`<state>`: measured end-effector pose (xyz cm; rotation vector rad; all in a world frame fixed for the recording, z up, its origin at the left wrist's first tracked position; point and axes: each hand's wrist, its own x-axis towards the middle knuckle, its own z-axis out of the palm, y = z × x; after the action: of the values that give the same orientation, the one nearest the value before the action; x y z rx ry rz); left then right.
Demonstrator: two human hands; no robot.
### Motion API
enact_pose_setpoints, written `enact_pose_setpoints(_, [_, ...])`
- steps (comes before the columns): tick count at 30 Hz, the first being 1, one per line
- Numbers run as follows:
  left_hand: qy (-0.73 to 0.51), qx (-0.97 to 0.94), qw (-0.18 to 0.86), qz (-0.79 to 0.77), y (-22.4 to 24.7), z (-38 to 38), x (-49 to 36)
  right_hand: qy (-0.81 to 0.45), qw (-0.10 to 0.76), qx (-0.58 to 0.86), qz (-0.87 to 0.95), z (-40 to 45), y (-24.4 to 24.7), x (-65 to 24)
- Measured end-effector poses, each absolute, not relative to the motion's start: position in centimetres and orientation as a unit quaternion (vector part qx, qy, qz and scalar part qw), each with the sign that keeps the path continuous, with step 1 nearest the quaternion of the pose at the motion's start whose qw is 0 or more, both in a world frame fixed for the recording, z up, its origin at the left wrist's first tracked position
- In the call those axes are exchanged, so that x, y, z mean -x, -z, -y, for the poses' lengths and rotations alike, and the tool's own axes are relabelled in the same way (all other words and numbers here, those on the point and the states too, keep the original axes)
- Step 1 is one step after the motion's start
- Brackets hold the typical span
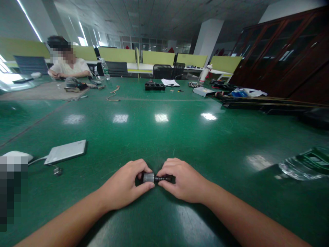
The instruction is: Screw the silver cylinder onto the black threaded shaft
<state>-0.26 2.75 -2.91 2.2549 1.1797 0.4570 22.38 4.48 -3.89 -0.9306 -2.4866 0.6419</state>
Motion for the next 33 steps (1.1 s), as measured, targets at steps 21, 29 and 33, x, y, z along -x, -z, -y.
enact_pose_setpoints(21, [-0.176, -0.838, 0.274, -0.437, 3.00, -2.87, 0.26, -0.227, 0.202, 0.341, 0.890, -4.49, 3.74, -22.70])
enact_pose_setpoints(29, [-0.174, -0.836, 0.276, -0.440, 2.96, -2.86, 0.25, -0.223, 0.203, 0.346, 0.889, -4.58, 3.82, -22.96])
enact_pose_setpoints(33, [-0.187, -0.834, 0.268, -0.444, 2.96, -2.80, 0.36, -0.221, 0.205, 0.354, 0.885, -4.90, 3.77, -23.24])
